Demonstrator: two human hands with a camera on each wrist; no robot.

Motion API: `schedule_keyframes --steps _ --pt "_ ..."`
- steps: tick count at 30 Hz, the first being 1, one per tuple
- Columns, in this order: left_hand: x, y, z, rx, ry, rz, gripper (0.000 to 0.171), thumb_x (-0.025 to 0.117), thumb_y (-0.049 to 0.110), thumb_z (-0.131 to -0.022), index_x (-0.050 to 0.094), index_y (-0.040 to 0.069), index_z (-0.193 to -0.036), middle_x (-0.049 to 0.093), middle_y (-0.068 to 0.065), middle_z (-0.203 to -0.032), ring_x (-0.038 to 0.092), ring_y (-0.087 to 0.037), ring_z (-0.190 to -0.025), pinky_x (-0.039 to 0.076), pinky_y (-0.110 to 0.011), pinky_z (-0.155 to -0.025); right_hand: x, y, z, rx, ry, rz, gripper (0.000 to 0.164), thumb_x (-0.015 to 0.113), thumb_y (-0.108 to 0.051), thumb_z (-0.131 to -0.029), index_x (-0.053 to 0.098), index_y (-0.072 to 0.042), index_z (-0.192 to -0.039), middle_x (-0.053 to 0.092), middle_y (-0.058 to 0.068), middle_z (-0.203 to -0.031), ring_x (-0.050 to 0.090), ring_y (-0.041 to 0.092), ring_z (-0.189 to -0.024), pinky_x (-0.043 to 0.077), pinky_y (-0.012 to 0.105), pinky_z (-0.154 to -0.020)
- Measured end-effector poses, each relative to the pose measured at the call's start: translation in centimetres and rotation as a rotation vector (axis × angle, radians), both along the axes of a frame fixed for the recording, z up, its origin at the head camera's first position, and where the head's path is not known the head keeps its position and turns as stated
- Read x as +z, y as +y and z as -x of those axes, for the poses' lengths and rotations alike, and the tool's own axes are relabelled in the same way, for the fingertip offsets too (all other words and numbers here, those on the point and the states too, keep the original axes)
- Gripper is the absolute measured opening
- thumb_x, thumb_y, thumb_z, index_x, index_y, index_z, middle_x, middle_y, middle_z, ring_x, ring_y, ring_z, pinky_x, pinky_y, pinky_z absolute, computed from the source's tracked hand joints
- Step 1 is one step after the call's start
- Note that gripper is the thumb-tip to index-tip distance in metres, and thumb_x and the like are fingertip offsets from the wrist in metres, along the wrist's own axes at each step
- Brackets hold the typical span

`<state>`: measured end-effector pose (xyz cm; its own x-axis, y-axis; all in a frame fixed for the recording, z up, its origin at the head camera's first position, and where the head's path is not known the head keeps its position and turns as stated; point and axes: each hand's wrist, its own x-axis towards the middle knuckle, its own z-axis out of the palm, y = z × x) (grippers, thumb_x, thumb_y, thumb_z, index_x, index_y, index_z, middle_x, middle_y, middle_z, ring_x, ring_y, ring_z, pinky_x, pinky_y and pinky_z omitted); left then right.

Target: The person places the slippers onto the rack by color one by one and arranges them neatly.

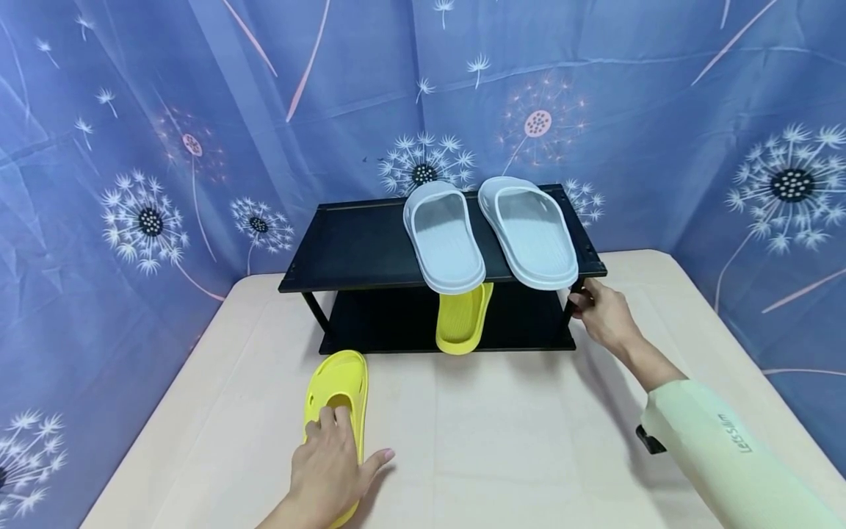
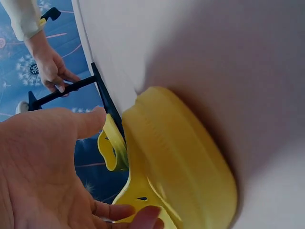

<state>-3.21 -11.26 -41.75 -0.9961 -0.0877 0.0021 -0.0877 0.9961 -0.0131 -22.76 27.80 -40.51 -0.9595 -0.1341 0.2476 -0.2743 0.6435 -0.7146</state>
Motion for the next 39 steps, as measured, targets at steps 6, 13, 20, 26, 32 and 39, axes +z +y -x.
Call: schedule_keyframes --steps 6,13,20,26,32,39 --pt "-0.6 -0.3 -0.4 0.027 -0.033 -0.042 0.091 0.068 0.073 -0.069 0.042 -0.006 -0.106 0.043 -0.02 -0.091 0.05 -0.029 -0.075 0.048 -0.035 -0.049 0.0 0.0 0.1 -0.004 0.002 -0.017 0.022 0.047 -0.004 -0.1 0.053 0.012 -0.115 0.062 0.031 -0.096 0.066 0.003 -0.07 0.054 0.01 -0.063" --pt "-1.1 -0.9 -0.6 0.063 -0.046 -0.074 0.093 0.071 0.07 -0.068 0.041 -0.009 -0.107 0.041 -0.02 -0.087 0.047 -0.029 -0.073 0.047 -0.036 -0.048 -0.1 0.0 0.0 -0.002 -0.004 -0.01 0.022 0.047 -0.004 -0.1 0.052 0.012 -0.116 0.061 0.032 -0.098 0.068 0.007 -0.071 0.053 0.01 -0.063" --pt "-1.2 -1.4 -1.1 0.078 -0.068 -0.052 0.091 0.068 0.071 -0.07 0.042 -0.011 -0.1 0.037 -0.018 -0.082 0.043 -0.025 -0.07 0.042 -0.032 -0.043 -0.1 -0.1 0.0 -0.002 -0.003 -0.014 0.021 0.047 -0.003 -0.1 0.052 0.012 -0.115 0.062 0.032 -0.096 0.065 0.001 -0.07 0.054 0.011 -0.063" --pt "-1.0 -1.9 -1.5 0.126 -0.117 -0.083 0.091 0.068 0.071 -0.071 0.043 -0.011 -0.102 0.037 -0.016 -0.083 0.042 -0.025 -0.071 0.042 -0.034 -0.045 0.0 -0.1 0.1 -0.006 -0.003 -0.017 0.023 0.047 -0.003 -0.1 0.052 0.011 -0.117 0.063 0.031 -0.095 0.069 0.012 -0.072 0.054 0.011 -0.063" --pt "-0.9 -2.2 -2.1 0.163 -0.12 -0.101 0.094 0.07 0.072 -0.067 0.043 -0.011 -0.102 0.037 -0.015 -0.083 0.042 -0.026 -0.07 0.043 -0.035 -0.046 0.0 -0.1 0.1 -0.012 0.005 -0.03 0.022 0.048 -0.004 -0.1 0.053 0.011 -0.115 0.064 0.03 -0.094 0.069 0.012 -0.071 0.054 0.011 -0.062" --pt "-0.8 -2.6 -2.4 0.216 -0.107 -0.12 0.104 0.072 0.075 -0.061 0.039 -0.014 -0.104 0.037 -0.017 -0.079 0.043 -0.026 -0.068 0.044 -0.035 -0.045 0.0 0.0 0.1 -0.013 0.023 -0.042 0.018 0.05 -0.004 -0.099 0.055 0.01 -0.11 0.065 0.029 -0.092 0.068 0.009 -0.071 0.053 0.01 -0.061"
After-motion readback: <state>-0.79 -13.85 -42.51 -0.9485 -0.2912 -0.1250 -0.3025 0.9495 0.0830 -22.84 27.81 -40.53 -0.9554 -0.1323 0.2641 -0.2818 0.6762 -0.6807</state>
